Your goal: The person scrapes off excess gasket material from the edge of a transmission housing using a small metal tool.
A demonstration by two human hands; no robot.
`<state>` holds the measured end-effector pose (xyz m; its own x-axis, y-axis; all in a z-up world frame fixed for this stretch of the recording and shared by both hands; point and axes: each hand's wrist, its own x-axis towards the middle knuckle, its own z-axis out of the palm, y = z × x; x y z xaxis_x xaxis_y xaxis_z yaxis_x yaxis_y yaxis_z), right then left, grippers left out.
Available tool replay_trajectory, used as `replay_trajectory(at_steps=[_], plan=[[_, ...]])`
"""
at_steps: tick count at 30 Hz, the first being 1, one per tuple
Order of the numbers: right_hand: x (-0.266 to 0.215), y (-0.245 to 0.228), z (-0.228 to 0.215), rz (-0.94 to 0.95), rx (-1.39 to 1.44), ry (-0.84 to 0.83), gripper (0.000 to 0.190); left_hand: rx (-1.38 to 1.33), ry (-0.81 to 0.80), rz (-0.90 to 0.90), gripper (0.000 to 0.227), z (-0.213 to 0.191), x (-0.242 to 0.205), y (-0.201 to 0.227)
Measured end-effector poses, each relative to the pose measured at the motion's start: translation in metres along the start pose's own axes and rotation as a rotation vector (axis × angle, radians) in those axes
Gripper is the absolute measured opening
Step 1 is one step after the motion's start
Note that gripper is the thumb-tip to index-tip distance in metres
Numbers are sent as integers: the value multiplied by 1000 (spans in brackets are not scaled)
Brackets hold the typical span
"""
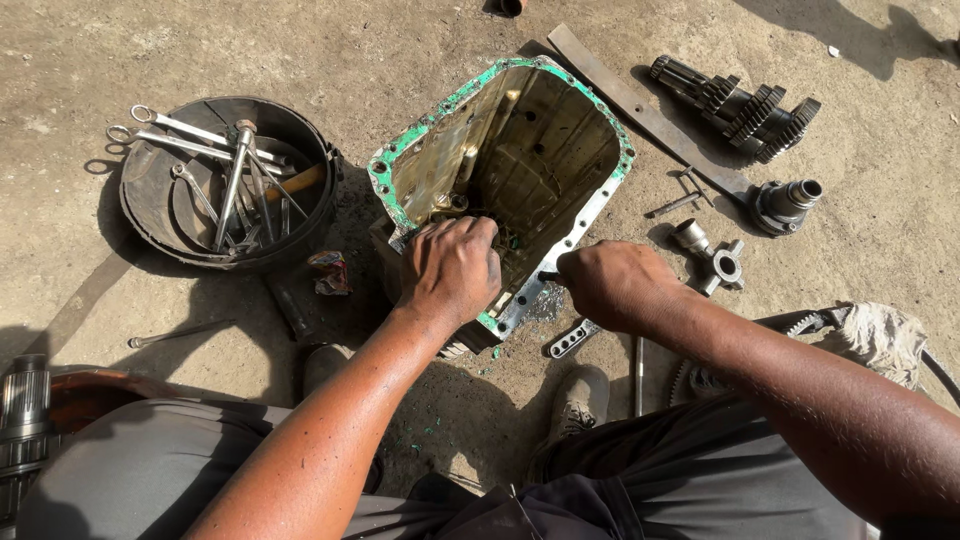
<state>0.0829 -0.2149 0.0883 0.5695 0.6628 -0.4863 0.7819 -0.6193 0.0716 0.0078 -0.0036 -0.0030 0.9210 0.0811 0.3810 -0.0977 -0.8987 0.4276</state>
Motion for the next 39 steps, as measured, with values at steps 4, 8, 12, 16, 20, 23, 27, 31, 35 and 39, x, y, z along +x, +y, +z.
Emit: replay_trajectory(at_steps=[4,8,12,16,20,23,27,31,35,39], plan=[[9,28,19,161,874,-121,33,-3,-9,-9,19,2,0,-1],[0,45,31,300,1437,124,40,-2,66,21,23,6,0,-2],[-10,20,41,56,490,385,31,21,43,28,18,0,0,-1],[-25,-3,23,48,30,329,31,13,-5,-19,14,-3,2,2],[-25,-10,10,-91,-81,479,22,8,-17,-11,10,-4,0,0],[-21,-6,15,-37,-307,192,39,16,62,43,13,0,0,-2],[-15,-6,32,70,619,348,26,6,-1,-17,7,1,2,-1],[-27,-27,48,119,447,436,24,9,81,50,12,-1,-1,-3],[-34,-53,46,69,432,432,19,28,1,-15,5,-2,0,0],[-41,-48,22,14,157,447,18,12,77,52,12,-2,-1,-3]])
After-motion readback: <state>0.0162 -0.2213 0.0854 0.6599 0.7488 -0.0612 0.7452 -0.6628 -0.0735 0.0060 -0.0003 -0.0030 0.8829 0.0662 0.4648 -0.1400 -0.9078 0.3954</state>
